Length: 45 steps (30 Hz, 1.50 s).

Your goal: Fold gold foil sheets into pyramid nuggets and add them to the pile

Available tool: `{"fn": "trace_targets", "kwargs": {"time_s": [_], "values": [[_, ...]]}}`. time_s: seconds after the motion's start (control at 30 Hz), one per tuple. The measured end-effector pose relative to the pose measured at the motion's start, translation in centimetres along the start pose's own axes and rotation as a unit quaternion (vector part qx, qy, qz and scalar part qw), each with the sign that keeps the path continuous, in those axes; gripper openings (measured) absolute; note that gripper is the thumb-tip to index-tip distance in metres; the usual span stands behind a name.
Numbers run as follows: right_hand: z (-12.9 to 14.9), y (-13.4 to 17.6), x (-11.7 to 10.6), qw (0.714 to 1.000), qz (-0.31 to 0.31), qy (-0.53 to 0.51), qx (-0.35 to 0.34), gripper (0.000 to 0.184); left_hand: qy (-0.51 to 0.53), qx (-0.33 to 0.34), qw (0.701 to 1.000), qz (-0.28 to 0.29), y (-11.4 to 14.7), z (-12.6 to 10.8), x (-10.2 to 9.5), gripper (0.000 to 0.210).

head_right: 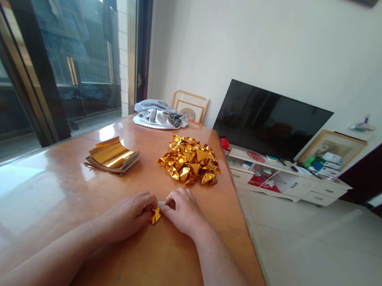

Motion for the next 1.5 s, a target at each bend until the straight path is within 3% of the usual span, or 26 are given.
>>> {"fn": "trace_targets", "kwargs": {"time_s": [0.2,0.37,0.6,1.5], "values": [[0.0,0.0,0.1,1.0,-0.007,-0.006,-0.002,0.021,0.008,0.009,1.0,0.016,0.1,-0.2,-0.2,0.02],[-0.5,0.0,0.1,0.999,-0.012,-0.029,-0.013,0.006,0.003,0.004,1.0,0.014,0.0,-0.1,-0.1,0.017],[-1.3,0.4,-0.4,0.995,-0.058,-0.085,0.002,0.01,0.004,0.003,1.0,0.012,0.1,-0.1,-0.1,0.016],[-0.9,0.1,0.5,0.999,-0.044,-0.018,0.015,0.012,0.012,-0.011,1.0,0.005,-0.1,-0.2,-0.1,0.015]]}}
Point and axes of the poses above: each hand's wrist, its own y-axis away from the middle knuckle, its own x-axis out of the palm, z = x × y, the point moved 2 cm from there along -y, towards the middle knuckle, and after that the axes turned 13 degrees about z, right-handed, at the moved point
